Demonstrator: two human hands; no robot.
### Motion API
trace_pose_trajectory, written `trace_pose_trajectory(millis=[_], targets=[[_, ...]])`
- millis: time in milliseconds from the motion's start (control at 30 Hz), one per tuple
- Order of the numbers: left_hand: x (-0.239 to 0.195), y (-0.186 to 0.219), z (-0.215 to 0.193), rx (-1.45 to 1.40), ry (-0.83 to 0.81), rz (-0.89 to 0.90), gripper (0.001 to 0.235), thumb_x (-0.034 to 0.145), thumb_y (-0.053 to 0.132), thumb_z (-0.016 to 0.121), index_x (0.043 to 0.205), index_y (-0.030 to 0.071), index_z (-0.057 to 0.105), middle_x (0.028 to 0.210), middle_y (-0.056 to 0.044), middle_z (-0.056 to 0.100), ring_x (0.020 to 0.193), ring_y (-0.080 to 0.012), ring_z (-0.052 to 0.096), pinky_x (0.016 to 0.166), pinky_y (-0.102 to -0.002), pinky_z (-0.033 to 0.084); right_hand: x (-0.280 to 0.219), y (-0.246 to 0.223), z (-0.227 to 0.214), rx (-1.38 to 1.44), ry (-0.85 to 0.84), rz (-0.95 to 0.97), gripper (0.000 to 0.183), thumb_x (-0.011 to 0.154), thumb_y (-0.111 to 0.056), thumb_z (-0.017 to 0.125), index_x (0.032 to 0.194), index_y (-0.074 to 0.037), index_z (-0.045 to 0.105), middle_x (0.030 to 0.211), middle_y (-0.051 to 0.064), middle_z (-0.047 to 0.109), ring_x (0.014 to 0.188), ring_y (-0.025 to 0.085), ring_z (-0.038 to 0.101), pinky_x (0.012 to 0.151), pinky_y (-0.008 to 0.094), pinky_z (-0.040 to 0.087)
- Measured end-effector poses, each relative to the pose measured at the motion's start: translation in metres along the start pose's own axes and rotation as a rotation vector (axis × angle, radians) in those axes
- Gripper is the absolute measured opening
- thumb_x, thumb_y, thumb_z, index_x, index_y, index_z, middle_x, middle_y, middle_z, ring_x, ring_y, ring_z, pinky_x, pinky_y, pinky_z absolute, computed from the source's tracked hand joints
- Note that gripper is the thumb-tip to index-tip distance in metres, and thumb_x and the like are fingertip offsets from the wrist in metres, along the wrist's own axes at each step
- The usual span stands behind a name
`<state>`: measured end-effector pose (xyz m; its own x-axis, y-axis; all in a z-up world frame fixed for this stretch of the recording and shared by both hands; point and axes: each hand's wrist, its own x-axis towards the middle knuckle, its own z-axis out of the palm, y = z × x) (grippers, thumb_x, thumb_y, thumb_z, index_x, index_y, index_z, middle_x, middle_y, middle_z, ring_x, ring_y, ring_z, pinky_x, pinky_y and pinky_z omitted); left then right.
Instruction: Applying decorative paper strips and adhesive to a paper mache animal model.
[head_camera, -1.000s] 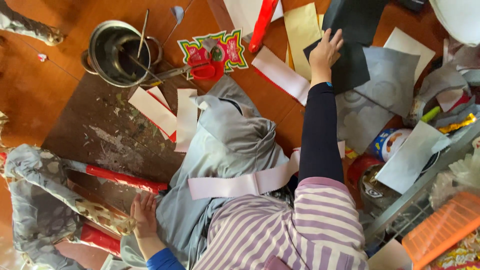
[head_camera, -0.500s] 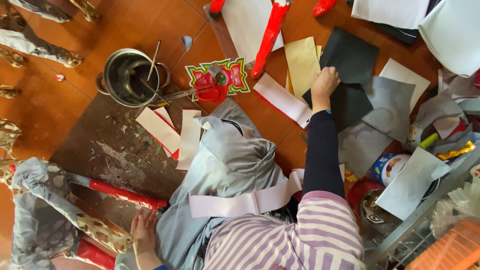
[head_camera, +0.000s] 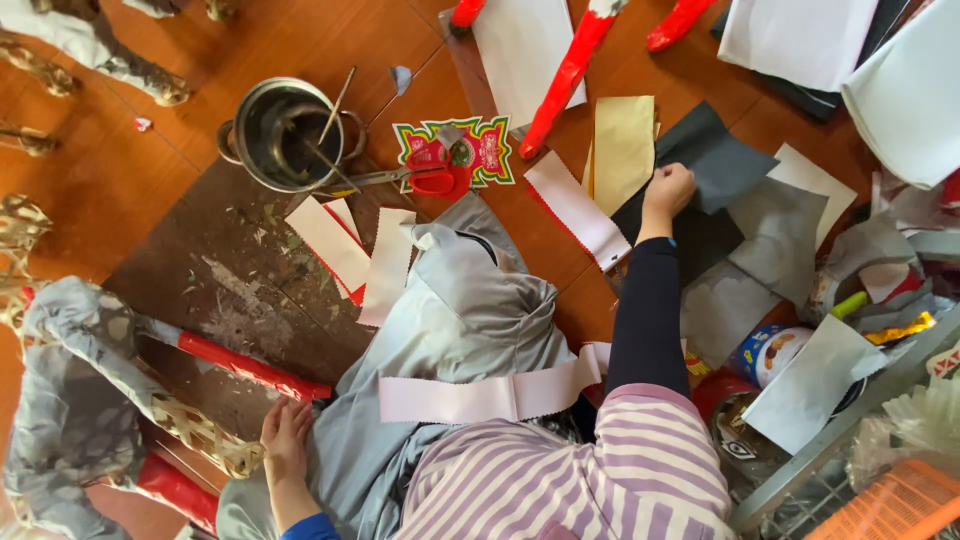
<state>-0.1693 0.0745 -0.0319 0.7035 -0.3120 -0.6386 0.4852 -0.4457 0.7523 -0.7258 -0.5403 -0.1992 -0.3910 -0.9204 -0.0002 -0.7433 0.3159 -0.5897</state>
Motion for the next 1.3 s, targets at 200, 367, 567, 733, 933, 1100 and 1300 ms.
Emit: trace_pose_trajectory(millis=[200, 367, 567, 733, 933, 1100, 1300], targets=[[0.018, -0.017, 0.002, 0.044, -0.019, 0.031, 0.041, 0.109, 0.021, 0.051, 0.146, 0.002, 0.049, 0.126, -0.017, 0.065, 0.114, -0.0271, 0.066, 0.095, -0.037, 0.054, -0.029, 0.007, -0.015, -0.146, 0.226, -0.428, 0.019, 0.072, -0.011, 0.078, 0.086, 0.001, 0.073, 0.093, 0.028, 0.065, 0.085, 0.048, 0.063, 0.072, 0.053, 0.052], [0.034, -0.042, 0.006, 0.006, 0.002, 0.101, 0.040, 0.107, 0.020, 0.053, 0.144, 0.003, 0.052, 0.119, -0.014, 0.067, 0.106, -0.0241, 0.067, 0.092, -0.036, 0.055, -0.026, 0.003, -0.032, -0.297, 0.207, -0.397, 0.008, 0.083, -0.008, 0.066, 0.083, -0.001, 0.070, 0.091, 0.024, 0.066, 0.089, 0.045, 0.063, 0.077, 0.056, 0.049], [0.040, -0.055, 0.032, 0.110, 0.019, 0.314, 0.027, 0.106, 0.021, 0.057, 0.125, 0.003, 0.063, 0.111, -0.007, 0.071, 0.099, -0.0184, 0.065, 0.087, -0.032, 0.054, 0.002, 0.058, -0.039, -0.458, -0.004, -0.438, 0.029, 0.088, -0.028, 0.076, 0.095, 0.000, 0.069, 0.096, 0.025, 0.071, 0.087, 0.043, 0.070, 0.075, 0.054, 0.056], [0.076, -0.077, 0.050, 0.400, 0.373, 0.598, 0.024, 0.098, 0.030, 0.065, 0.108, 0.008, 0.071, 0.100, -0.006, 0.072, 0.091, -0.0208, 0.063, 0.082, -0.036, 0.052, -0.011, -0.031, -0.051, -0.302, -0.147, -0.775, 0.026, 0.095, -0.028, 0.070, 0.083, -0.005, 0.070, 0.086, 0.019, 0.069, 0.077, 0.034, 0.068, 0.069, 0.046, 0.056], [0.068, -0.067, 0.073, 0.403, 0.416, 0.641, 0.018, 0.095, 0.024, 0.072, 0.089, 0.008, 0.074, 0.085, -0.010, 0.074, 0.077, -0.0261, 0.069, 0.070, -0.041, 0.058, -0.078, -0.143, -0.037, 0.164, -0.572, -0.990, 0.024, 0.104, -0.031, 0.060, 0.095, -0.009, 0.063, 0.089, 0.013, 0.061, 0.081, 0.026, 0.060, 0.072, 0.039, 0.049], [0.019, -0.038, 0.108, 0.374, 0.166, 0.686, 0.014, 0.085, 0.016, 0.072, 0.095, 0.009, 0.078, 0.092, -0.012, 0.077, 0.086, -0.0265, 0.075, 0.079, -0.038, 0.060, -0.178, -0.201, -0.012, 0.496, -0.878, -0.963, 0.023, 0.112, -0.033, 0.052, 0.105, -0.012, 0.057, 0.091, 0.008, 0.055, 0.083, 0.019, 0.052, 0.075, 0.032, 0.044], [-0.040, 0.007, 0.143, 0.189, -0.361, 0.566, 0.079, 0.095, 0.039, 0.080, 0.153, 0.006, 0.038, 0.145, -0.019, 0.055, 0.133, -0.0266, 0.053, 0.109, -0.037, 0.043, -0.367, -0.279, -0.123, 0.665, -1.500, -0.833, 0.035, 0.109, -0.026, 0.051, 0.127, 0.002, 0.061, 0.115, 0.011, 0.065, 0.103, 0.018, 0.060, 0.093, 0.031, 0.047]])
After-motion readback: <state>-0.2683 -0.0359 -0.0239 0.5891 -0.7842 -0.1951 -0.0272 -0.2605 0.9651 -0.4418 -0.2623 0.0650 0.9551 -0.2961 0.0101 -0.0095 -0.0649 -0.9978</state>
